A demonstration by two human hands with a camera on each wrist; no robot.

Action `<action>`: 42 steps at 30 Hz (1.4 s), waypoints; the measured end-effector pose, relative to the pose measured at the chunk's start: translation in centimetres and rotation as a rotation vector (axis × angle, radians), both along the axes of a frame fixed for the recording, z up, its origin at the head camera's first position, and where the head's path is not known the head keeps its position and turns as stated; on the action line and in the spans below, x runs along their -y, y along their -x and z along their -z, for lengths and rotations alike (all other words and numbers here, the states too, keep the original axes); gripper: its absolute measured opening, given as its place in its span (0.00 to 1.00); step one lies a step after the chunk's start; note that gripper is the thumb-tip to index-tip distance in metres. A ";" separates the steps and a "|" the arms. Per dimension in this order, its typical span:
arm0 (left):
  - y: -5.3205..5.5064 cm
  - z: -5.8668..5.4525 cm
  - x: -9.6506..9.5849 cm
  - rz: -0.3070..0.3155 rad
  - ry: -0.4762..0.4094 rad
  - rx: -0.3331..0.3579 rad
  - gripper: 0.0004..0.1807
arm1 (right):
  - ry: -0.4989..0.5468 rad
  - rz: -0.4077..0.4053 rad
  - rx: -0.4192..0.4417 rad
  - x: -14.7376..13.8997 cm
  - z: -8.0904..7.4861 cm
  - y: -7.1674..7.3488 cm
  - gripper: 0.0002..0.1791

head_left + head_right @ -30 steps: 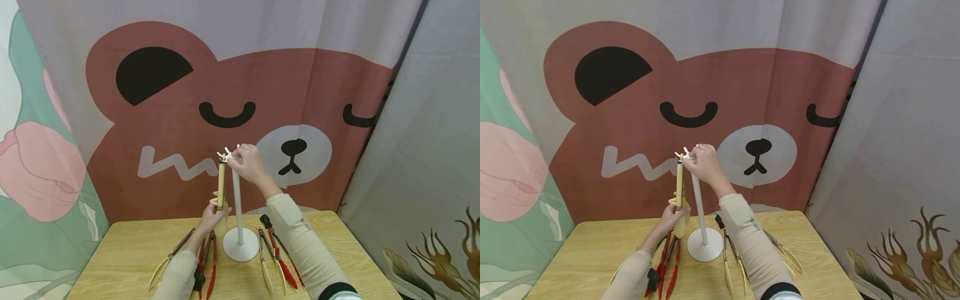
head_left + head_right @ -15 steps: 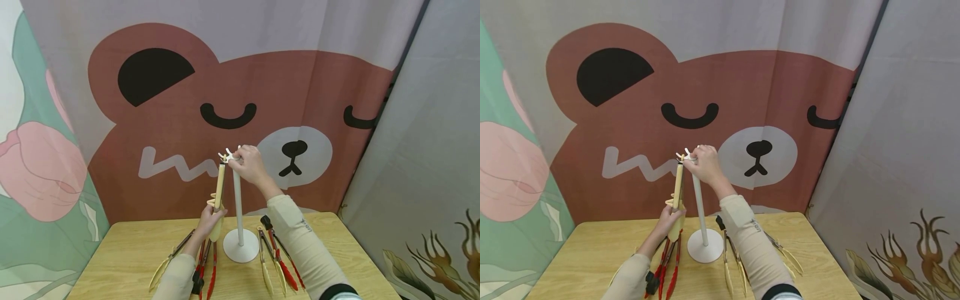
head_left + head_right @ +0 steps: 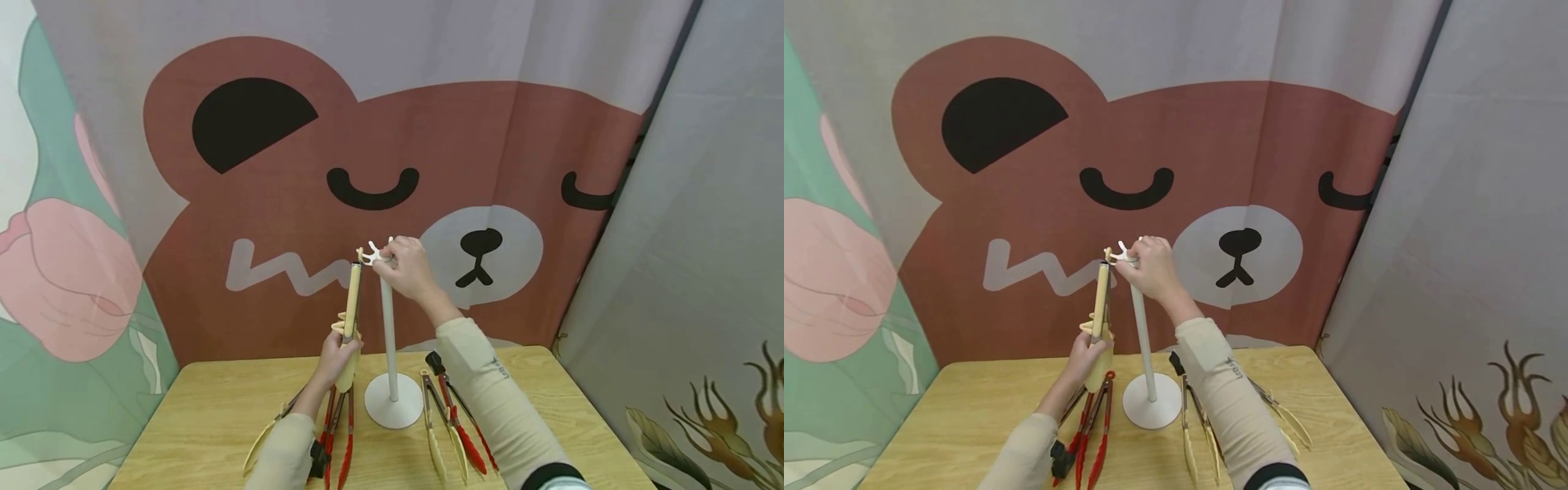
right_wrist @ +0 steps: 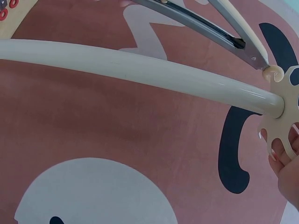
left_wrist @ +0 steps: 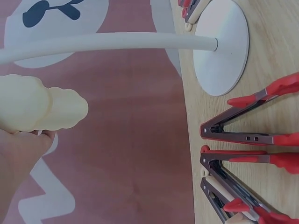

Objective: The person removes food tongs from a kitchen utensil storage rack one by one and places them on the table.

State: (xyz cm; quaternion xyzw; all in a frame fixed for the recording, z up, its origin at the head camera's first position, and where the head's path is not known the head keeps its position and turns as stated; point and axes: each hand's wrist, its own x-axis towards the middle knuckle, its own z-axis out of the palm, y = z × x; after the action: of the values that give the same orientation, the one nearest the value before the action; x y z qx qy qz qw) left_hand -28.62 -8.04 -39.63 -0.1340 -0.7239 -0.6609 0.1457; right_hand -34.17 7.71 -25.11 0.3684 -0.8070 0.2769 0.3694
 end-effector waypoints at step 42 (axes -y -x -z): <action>-0.2 1.1 1.9 -0.079 -0.111 0.052 0.13 | -0.003 0.012 0.015 -0.1 0.0 -0.1 0.13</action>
State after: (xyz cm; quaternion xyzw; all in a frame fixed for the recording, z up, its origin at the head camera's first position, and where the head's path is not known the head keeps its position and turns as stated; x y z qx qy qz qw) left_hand -28.45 -9.96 -40.74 -0.0798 -0.6946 -0.6968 0.1601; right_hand -34.08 7.78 -25.10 0.3618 -0.8125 0.2760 0.3644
